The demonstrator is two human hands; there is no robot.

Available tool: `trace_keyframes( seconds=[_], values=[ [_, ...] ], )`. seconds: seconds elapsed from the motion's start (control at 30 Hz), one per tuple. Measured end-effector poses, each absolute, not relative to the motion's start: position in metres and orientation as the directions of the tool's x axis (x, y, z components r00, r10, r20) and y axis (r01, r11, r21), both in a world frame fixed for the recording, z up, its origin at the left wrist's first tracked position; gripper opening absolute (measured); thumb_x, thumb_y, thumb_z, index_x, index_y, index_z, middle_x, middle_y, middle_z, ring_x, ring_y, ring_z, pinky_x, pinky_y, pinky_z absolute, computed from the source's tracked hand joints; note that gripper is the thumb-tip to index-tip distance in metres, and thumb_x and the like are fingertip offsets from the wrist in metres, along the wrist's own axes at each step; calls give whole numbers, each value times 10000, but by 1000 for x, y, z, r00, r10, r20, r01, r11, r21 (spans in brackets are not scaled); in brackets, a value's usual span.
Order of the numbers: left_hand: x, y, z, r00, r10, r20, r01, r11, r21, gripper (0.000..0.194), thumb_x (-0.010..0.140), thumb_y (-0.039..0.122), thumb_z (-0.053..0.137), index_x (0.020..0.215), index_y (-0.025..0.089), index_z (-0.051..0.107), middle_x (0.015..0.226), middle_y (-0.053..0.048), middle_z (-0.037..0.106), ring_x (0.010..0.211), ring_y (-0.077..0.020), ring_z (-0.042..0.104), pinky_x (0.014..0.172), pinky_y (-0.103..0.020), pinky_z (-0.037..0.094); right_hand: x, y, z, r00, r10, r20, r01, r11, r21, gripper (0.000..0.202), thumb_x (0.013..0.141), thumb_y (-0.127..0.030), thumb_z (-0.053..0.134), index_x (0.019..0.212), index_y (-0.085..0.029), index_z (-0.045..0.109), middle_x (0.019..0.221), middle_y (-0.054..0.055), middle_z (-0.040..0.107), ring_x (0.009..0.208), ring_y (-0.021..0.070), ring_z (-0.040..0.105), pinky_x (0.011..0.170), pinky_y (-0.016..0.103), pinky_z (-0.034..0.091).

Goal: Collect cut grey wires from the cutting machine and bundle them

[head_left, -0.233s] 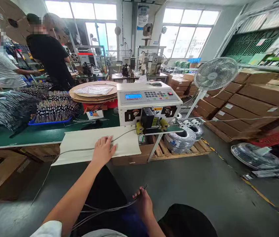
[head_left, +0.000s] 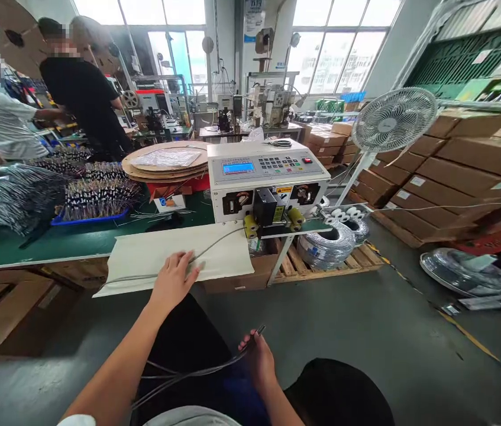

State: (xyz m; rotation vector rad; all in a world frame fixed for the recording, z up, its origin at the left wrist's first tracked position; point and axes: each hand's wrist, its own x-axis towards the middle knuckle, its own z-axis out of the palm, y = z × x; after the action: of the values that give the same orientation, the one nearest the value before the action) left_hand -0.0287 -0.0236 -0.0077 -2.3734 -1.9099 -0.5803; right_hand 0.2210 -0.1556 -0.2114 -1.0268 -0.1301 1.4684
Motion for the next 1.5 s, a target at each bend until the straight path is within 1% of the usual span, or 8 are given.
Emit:
trace_keyframes(
  seconds=[0.27,0.47,0.6,0.8,0.9,1.07,1.3,1.5],
  values=[
    [-84,-45,-8,340,898,278,897,-399,190,372,966,460,439,1228,255,605,1056,-62,642,1028,-220,593,874,-349,487,217,-158,-207,37,892,-451,-782,-255,-569,305,736,-445,771,933,-233,672,657,-43,548,678,169,614,718,341,517],
    [-98,-95,-4,489,767,415,811,-575,107,278,942,264,531,1192,265,651,884,-30,665,816,-158,600,789,-294,472,215,-159,-198,26,877,-479,-808,-264,-527,317,740,-437,780,906,-202,647,888,62,730,963,249,696,891,411,505],
    [-75,-155,-31,555,796,243,783,-598,170,366,942,255,538,1300,299,596,791,-6,652,719,-135,584,710,-261,476,214,-160,-186,49,877,-478,-820,-238,-520,363,737,-448,785,959,-196,645,1117,118,734,1067,258,684,918,419,498],
    [-44,-215,-81,382,906,-183,892,-310,327,354,1001,383,382,1233,335,645,927,-6,720,837,-144,680,646,-223,503,211,-162,-184,72,862,-502,-800,-251,-545,345,767,-433,756,1009,-212,648,1103,98,746,1041,238,698,878,396,526],
    [-44,-221,-87,301,914,-274,920,-202,337,371,1004,407,353,1233,343,639,1037,13,731,944,-160,690,695,-237,519,212,-165,-187,73,856,-512,-805,-253,-536,336,757,-422,761,991,-208,649,1064,91,757,1025,241,706,880,401,535],
    [-51,-222,-86,316,906,-280,924,-228,307,361,1003,407,366,1250,356,625,972,22,723,884,-144,683,673,-236,488,213,-164,-188,95,846,-525,-809,-241,-535,385,760,-417,751,1063,-209,637,1054,80,755,1005,231,711,894,396,536],
    [-55,-207,-89,364,928,-83,926,-350,144,357,980,385,434,1282,336,616,831,-21,625,797,-156,597,683,-259,459,209,-163,-189,99,845,-526,-823,-228,-521,306,744,-406,766,906,-207,598,709,-26,656,792,199,707,803,366,551],
    [-70,-197,-102,439,898,-41,889,-427,168,334,957,350,462,1230,331,654,1076,-61,610,936,-204,582,836,-358,504,208,-166,-189,119,859,-498,-806,-210,-554,306,793,-467,713,904,-216,576,683,-41,613,700,169,672,723,335,537]
  ],
)
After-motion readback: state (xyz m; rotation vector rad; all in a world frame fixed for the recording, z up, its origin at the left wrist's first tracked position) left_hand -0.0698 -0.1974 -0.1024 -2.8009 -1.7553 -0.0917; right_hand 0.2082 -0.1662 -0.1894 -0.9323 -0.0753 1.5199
